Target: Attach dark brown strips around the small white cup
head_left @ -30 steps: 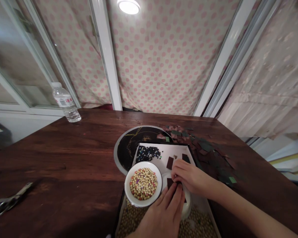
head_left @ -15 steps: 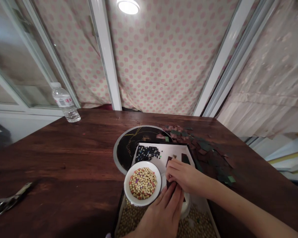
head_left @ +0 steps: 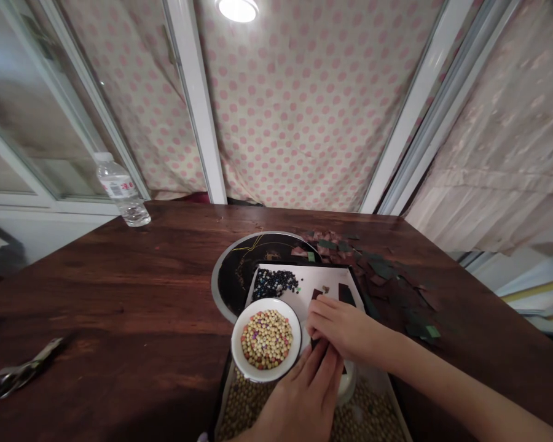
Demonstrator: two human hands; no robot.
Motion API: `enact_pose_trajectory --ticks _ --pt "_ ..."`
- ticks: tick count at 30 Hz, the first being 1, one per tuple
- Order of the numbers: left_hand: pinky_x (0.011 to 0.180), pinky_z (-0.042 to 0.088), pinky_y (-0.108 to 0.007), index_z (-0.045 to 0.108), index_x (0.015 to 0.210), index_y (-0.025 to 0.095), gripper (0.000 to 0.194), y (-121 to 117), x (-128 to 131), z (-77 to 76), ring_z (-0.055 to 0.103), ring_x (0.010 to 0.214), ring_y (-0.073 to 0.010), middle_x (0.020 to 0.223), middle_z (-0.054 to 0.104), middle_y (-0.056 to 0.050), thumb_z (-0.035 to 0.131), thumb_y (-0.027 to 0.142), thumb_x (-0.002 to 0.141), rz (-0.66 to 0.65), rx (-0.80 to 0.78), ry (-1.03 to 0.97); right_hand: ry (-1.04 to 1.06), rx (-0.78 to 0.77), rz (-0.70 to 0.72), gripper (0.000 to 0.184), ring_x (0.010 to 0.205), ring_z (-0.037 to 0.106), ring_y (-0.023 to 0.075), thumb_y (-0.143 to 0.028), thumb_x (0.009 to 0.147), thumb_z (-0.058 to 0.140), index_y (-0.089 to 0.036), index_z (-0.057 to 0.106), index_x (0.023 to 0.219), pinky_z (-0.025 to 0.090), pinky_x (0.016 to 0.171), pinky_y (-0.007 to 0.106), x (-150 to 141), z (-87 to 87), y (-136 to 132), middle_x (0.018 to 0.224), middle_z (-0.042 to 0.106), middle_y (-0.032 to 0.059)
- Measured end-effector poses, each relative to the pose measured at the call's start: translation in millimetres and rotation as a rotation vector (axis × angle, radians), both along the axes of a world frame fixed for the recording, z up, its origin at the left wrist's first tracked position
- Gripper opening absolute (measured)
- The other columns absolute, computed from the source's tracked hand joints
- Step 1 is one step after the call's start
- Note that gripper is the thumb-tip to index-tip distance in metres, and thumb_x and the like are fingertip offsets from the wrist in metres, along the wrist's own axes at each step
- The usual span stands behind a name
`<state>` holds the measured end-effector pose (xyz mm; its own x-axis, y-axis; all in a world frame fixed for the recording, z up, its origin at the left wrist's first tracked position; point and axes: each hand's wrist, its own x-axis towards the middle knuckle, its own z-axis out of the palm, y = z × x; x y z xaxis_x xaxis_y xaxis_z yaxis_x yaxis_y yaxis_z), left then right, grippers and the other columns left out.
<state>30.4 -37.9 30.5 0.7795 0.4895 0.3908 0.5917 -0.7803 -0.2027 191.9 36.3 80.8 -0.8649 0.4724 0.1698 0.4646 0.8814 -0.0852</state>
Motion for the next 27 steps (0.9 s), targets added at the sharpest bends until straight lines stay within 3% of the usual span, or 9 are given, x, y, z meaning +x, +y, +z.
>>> enact_pose_trajectory --ticks 8,17,22,27 --pt "0.094 0.038 -0.031 0.047 0.125 0.007 0.037 0.8 -0.7 7.4 0.049 0.117 -0.0233 0.127 0.056 -0.009 0.036 0.020 0.092 0.007 0.047 -0.019 0.048 0.036 -0.049 0.013 0.077 0.046 0.0177 -0.005 0.083 0.049 -0.017 0.053 0.081 0.043 0.070 0.029 16.5 -3.4 1.7 0.083 0.053 0.0039" --pt "0.095 0.037 -0.031 0.045 0.128 0.007 0.041 1.4 -4.5 11.3 0.046 0.120 -0.0240 0.131 0.052 -0.011 0.039 0.024 0.091 -0.012 0.085 0.072 0.465 -0.248 -0.354 0.016 0.081 0.050 0.0177 -0.007 0.088 0.039 -0.019 0.048 0.082 0.044 0.072 0.031 50.1 -12.6 -14.7 0.084 0.052 0.0040" --pt "0.094 0.036 -0.030 0.052 0.121 0.008 0.035 4.8 -3.4 12.5 0.051 0.114 -0.0222 0.123 0.059 -0.009 0.038 0.023 0.092 -0.012 0.197 0.021 0.574 -0.383 -0.403 0.015 0.085 0.051 0.0177 -0.009 0.089 0.037 -0.021 0.046 0.086 0.043 0.077 0.031 56.2 -26.7 -33.2 0.089 0.051 0.0045" --pt "0.092 0.036 -0.028 0.055 0.118 0.011 0.032 8.2 -3.7 13.8 0.055 0.109 -0.0186 0.117 0.063 -0.005 0.038 0.018 0.092 -0.016 0.254 0.019 0.675 -0.416 -0.416 0.015 0.087 0.051 0.0176 -0.009 0.088 0.038 -0.021 0.048 0.087 0.042 0.079 0.031 57.3 -30.8 -36.1 0.090 0.053 0.0047"
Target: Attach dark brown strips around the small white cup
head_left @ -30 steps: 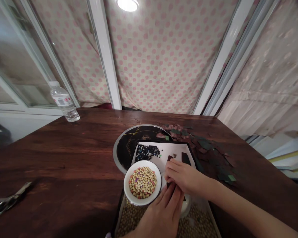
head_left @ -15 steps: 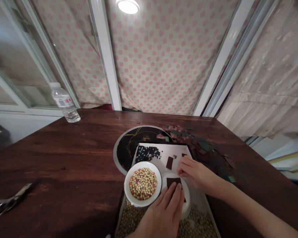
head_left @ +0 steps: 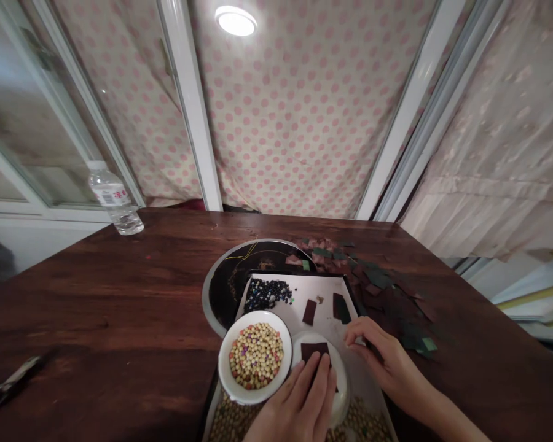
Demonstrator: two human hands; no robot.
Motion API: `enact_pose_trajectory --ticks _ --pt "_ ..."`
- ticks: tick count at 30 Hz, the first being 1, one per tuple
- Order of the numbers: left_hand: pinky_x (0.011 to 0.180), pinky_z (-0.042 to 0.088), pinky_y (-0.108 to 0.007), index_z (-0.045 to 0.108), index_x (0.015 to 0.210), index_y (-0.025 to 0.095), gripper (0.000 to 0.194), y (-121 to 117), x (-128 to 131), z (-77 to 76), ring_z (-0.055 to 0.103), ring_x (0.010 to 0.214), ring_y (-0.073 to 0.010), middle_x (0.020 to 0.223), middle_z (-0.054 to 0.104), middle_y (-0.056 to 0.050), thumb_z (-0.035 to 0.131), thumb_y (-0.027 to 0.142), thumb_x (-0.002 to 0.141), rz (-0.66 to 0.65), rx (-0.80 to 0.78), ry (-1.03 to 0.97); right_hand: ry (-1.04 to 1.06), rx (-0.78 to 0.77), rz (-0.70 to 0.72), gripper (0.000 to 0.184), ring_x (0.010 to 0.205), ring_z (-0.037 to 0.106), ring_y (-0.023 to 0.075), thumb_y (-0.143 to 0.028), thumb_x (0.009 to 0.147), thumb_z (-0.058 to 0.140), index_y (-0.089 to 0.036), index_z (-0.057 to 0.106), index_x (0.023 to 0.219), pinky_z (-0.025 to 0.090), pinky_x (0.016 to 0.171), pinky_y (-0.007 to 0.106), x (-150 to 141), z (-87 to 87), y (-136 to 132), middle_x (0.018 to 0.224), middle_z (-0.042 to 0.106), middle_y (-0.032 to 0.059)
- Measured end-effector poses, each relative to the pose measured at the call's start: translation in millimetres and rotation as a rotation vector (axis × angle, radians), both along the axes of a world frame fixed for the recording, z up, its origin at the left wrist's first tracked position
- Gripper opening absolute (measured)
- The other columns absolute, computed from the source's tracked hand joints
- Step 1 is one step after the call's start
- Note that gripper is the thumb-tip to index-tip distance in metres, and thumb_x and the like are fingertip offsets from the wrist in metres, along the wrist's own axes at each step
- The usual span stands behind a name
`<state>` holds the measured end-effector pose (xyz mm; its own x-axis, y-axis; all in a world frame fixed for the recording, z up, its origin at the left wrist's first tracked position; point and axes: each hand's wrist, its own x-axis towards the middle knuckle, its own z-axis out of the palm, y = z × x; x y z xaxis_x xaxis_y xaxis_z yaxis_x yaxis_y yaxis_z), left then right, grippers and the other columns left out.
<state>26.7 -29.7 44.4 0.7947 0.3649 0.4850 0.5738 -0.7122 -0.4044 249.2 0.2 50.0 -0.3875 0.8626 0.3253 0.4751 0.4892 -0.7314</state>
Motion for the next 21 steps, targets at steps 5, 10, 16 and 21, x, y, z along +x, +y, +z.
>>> enact_pose_trajectory --ticks 5,10,16,21 --pt "0.091 0.037 -0.028 0.056 0.116 0.012 0.030 1.6 -0.8 -4.1 0.055 0.108 -0.0175 0.115 0.064 -0.002 0.040 0.017 0.091 0.003 0.029 0.004 0.056 0.048 -0.002 0.013 0.082 0.052 0.0160 -0.010 0.087 0.042 -0.020 0.050 0.086 0.043 0.073 0.028 -24.3 21.1 9.5 0.088 0.055 0.0040" --pt "0.094 0.037 -0.027 0.054 0.119 0.014 0.032 3.2 -0.6 -18.7 0.053 0.111 -0.0171 0.119 0.062 -0.002 0.041 0.020 0.090 0.037 0.070 0.002 0.087 0.108 0.118 0.012 0.082 0.056 0.0151 -0.012 0.086 0.048 -0.020 0.056 0.085 0.045 0.077 0.027 -60.8 47.6 20.0 0.085 0.060 0.0023" --pt "0.102 0.032 -0.030 0.051 0.123 0.013 0.035 4.5 -3.1 -27.5 0.051 0.116 -0.0186 0.124 0.058 -0.005 0.044 0.021 0.090 0.042 0.106 0.023 -0.039 0.056 0.111 0.039 0.106 0.055 0.0178 -0.014 0.088 0.046 -0.027 0.047 0.125 0.046 0.091 0.032 -45.4 29.0 9.5 0.116 0.059 0.0051" --pt "0.105 0.030 -0.031 0.052 0.120 0.014 0.033 6.2 -1.8 -30.5 0.049 0.119 -0.0198 0.124 0.058 -0.005 0.045 0.024 0.090 0.026 0.106 0.022 -0.120 0.103 0.102 0.047 0.114 0.053 0.0194 -0.013 0.086 0.048 -0.024 0.040 0.131 0.046 0.095 0.033 -18.0 6.2 -9.5 0.125 0.056 0.0081"
